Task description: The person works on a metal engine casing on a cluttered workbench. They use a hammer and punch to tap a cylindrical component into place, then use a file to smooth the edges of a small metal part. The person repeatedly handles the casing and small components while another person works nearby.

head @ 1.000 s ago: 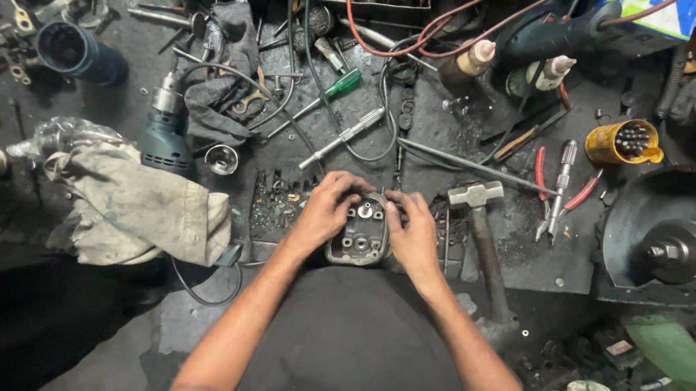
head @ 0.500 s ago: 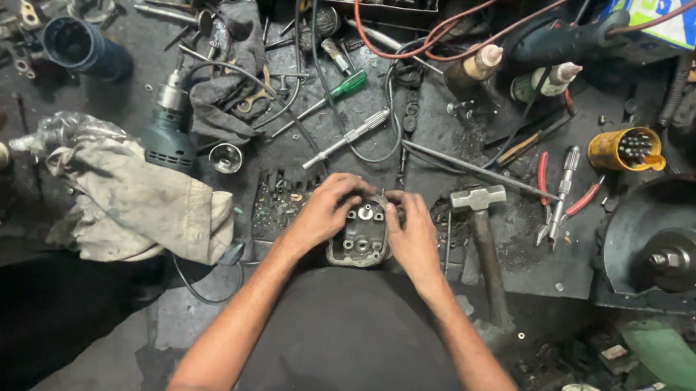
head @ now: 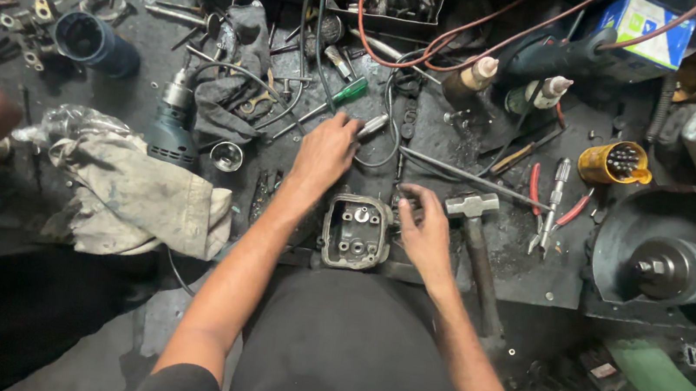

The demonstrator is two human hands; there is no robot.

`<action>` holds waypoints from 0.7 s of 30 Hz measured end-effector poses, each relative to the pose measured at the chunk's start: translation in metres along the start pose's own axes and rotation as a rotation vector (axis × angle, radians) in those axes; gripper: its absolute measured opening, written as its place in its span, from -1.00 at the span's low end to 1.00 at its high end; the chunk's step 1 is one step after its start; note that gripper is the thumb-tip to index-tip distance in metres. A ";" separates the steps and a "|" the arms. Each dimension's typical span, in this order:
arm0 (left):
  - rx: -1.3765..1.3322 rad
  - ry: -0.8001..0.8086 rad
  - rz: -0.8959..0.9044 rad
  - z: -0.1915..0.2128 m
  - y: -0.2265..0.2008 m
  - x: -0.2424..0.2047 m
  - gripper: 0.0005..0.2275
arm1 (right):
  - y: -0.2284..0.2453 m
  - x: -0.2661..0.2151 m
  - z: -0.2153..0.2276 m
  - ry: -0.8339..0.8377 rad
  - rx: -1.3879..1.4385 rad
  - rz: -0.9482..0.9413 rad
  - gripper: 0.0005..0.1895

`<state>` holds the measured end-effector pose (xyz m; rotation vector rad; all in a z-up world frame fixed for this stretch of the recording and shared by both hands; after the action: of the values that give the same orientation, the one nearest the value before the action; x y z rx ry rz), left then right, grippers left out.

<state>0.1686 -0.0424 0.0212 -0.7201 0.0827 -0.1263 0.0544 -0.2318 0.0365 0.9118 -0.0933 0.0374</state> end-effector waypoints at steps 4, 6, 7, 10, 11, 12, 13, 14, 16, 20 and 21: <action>0.083 0.017 0.121 0.000 0.024 -0.002 -0.82 | -0.008 -0.009 0.028 -0.083 0.080 0.065 -0.76; 0.032 -0.036 0.129 0.027 0.030 -0.016 -0.80 | -0.025 -0.024 0.043 -0.110 0.174 -0.035 -0.77; -0.159 0.037 0.142 0.034 0.031 -0.019 -0.77 | -0.029 -0.028 0.056 -0.139 0.155 -0.007 -0.78; -0.706 0.261 0.199 0.050 0.020 -0.031 -0.74 | -0.039 -0.040 0.088 -0.218 0.017 0.033 -0.83; -0.869 0.334 0.229 0.049 0.011 -0.037 -0.75 | -0.042 -0.044 0.098 -0.239 -0.081 0.017 -0.83; -1.031 0.406 0.258 0.045 0.000 -0.042 -0.76 | -0.044 -0.049 0.105 -0.260 -0.179 0.001 -0.84; -1.084 0.434 0.264 0.041 -0.011 -0.045 -0.73 | -0.043 -0.049 0.107 -0.234 -0.297 0.009 -0.80; -1.137 0.462 0.269 0.036 -0.022 -0.048 -0.71 | -0.041 -0.048 0.108 -0.206 -0.415 0.016 -0.77; -1.154 0.461 0.162 0.031 -0.047 -0.048 -0.64 | -0.038 -0.043 0.107 -0.163 -0.549 0.031 -0.67; -1.045 0.429 -0.048 0.018 -0.076 -0.047 -0.52 | -0.053 -0.043 0.102 -0.085 -0.480 -0.123 -0.45; -1.027 0.435 -0.040 0.013 -0.076 -0.048 -0.50 | -0.061 -0.045 0.098 -0.056 -0.425 -0.200 -0.41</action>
<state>0.1162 -0.0838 0.0828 -1.7113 0.5778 -0.2841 0.0073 -0.3469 0.0436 0.4938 -0.0583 -0.1884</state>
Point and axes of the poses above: each hand's wrist, its own x-axis towards the middle knuckle, its own z-axis out of the back of the hand, y = z × x, the point moved 9 cm from there along x, towards the middle knuckle, and after that the axes turned 13 degrees about z, right-handed, at the moved point
